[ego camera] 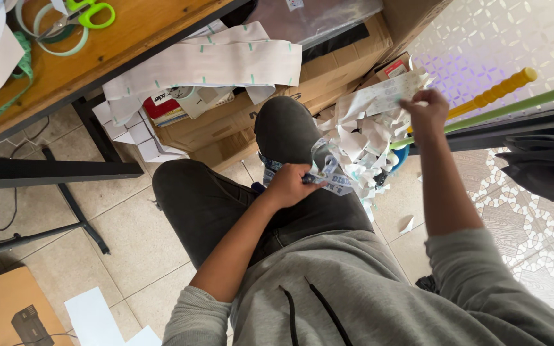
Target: The person sits and peels white paper backing strips off printed ribbon sections, working over their lap. They separate the printed ribbon from the backing, smooth the pieces, and stack the finished ribbon strips on the table.
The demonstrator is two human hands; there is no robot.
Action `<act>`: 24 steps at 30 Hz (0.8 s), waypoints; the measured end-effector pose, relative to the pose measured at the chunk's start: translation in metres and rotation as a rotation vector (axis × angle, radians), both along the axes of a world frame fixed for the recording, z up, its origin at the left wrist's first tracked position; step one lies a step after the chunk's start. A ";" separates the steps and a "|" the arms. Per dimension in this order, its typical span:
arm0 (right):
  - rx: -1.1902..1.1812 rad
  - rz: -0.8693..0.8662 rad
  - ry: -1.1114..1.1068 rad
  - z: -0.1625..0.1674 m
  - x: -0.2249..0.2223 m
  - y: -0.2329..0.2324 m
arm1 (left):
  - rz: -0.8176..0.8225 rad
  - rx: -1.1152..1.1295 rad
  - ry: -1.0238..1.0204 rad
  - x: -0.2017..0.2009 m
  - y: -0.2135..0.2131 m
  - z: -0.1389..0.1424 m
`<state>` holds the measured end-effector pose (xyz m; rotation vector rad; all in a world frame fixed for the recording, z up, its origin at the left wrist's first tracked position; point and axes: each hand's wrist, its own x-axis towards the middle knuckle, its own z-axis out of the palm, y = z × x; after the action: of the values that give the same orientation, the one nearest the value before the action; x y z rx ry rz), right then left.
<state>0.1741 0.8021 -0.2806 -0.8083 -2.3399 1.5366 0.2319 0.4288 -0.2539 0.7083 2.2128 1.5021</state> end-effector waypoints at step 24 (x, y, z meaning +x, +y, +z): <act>0.414 0.290 0.049 -0.014 -0.036 0.031 | -0.023 -0.137 -0.060 -0.002 0.008 0.013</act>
<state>0.1380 0.8327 -0.2943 -0.3412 -2.6918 1.0776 0.2303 0.4370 -0.2411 0.6343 2.2301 1.3279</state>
